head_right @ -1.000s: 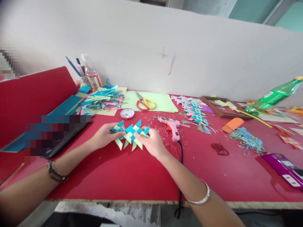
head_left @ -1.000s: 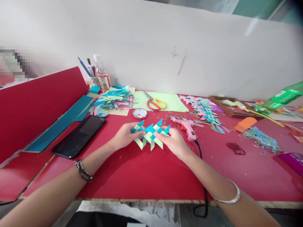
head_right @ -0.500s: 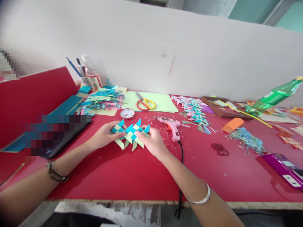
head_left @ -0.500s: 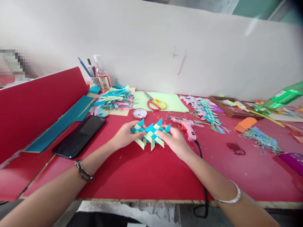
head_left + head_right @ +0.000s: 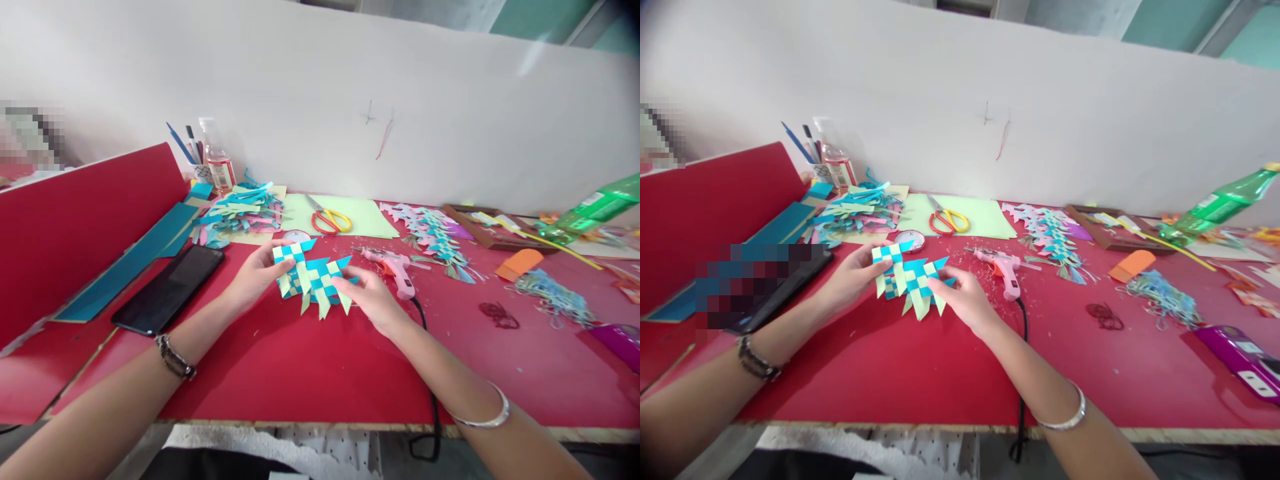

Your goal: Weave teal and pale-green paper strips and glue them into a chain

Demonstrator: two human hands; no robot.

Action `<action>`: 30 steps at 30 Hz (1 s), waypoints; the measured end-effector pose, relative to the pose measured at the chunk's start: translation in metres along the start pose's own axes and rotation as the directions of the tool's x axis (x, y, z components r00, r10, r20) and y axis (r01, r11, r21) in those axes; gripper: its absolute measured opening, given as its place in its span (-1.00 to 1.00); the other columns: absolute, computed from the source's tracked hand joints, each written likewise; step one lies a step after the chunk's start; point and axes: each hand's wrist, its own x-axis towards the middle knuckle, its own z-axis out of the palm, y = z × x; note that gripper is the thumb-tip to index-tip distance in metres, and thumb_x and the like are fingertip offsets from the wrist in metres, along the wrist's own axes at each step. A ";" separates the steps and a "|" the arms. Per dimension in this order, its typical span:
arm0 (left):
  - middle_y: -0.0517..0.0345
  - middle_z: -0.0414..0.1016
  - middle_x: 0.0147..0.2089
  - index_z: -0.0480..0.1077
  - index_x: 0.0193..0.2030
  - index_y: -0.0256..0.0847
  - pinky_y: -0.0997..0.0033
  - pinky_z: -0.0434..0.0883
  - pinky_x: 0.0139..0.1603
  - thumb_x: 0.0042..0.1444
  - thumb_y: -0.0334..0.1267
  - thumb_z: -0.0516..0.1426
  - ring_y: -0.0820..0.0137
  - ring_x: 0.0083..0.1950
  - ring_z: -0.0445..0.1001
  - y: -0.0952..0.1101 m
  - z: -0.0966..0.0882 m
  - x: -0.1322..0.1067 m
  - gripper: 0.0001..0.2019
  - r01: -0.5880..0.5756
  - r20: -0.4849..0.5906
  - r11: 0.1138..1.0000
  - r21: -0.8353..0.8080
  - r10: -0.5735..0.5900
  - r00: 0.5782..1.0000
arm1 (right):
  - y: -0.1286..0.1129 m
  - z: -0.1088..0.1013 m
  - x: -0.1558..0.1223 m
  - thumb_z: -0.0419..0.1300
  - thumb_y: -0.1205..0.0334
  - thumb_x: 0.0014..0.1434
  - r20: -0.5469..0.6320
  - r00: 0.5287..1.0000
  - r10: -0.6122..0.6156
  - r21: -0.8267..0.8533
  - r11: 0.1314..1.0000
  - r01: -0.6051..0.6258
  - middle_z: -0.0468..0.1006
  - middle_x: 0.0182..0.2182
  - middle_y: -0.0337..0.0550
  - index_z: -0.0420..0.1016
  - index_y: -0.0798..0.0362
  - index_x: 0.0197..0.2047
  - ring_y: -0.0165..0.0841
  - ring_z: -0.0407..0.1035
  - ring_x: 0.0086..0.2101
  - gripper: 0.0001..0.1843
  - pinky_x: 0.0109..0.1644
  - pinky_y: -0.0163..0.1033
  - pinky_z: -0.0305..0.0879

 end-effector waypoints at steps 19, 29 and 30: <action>0.19 0.43 -0.34 0.33 -0.30 -0.27 0.52 0.33 -0.32 -0.10 -0.16 0.15 0.49 -0.37 0.37 0.007 0.007 -0.004 -0.75 0.027 0.056 0.987 0.156 -0.036 0.998 | 0.000 0.001 0.000 0.19 0.09 -0.10 0.046 0.997 -0.054 -0.131 0.990 0.059 0.48 -0.40 -0.21 0.42 0.09 -0.34 -0.39 0.36 -0.37 -0.72 -0.29 -0.30 0.28; 0.20 0.37 -0.47 0.34 -0.36 -0.28 0.51 0.31 -0.44 -0.06 -0.11 0.10 0.50 -0.47 0.33 -0.002 0.003 -0.005 -0.75 -0.023 0.172 0.915 0.402 -0.051 0.984 | 0.004 0.001 0.002 0.13 0.06 -0.05 -0.011 0.984 -0.179 -0.227 0.959 0.172 0.40 -0.49 -0.24 0.39 0.10 -0.41 -0.41 0.30 -0.44 -0.75 -0.35 -0.32 0.24; 0.20 0.37 -0.47 0.34 -0.37 -0.29 0.51 0.31 -0.44 -0.07 -0.11 0.11 0.50 -0.47 0.32 -0.002 0.003 -0.005 -0.75 -0.033 0.174 0.906 0.421 -0.045 0.984 | 0.003 0.001 0.001 0.13 0.06 -0.05 -0.008 0.984 -0.178 -0.233 0.957 0.171 0.40 -0.49 -0.23 0.39 0.10 -0.41 -0.41 0.30 -0.44 -0.74 -0.35 -0.32 0.25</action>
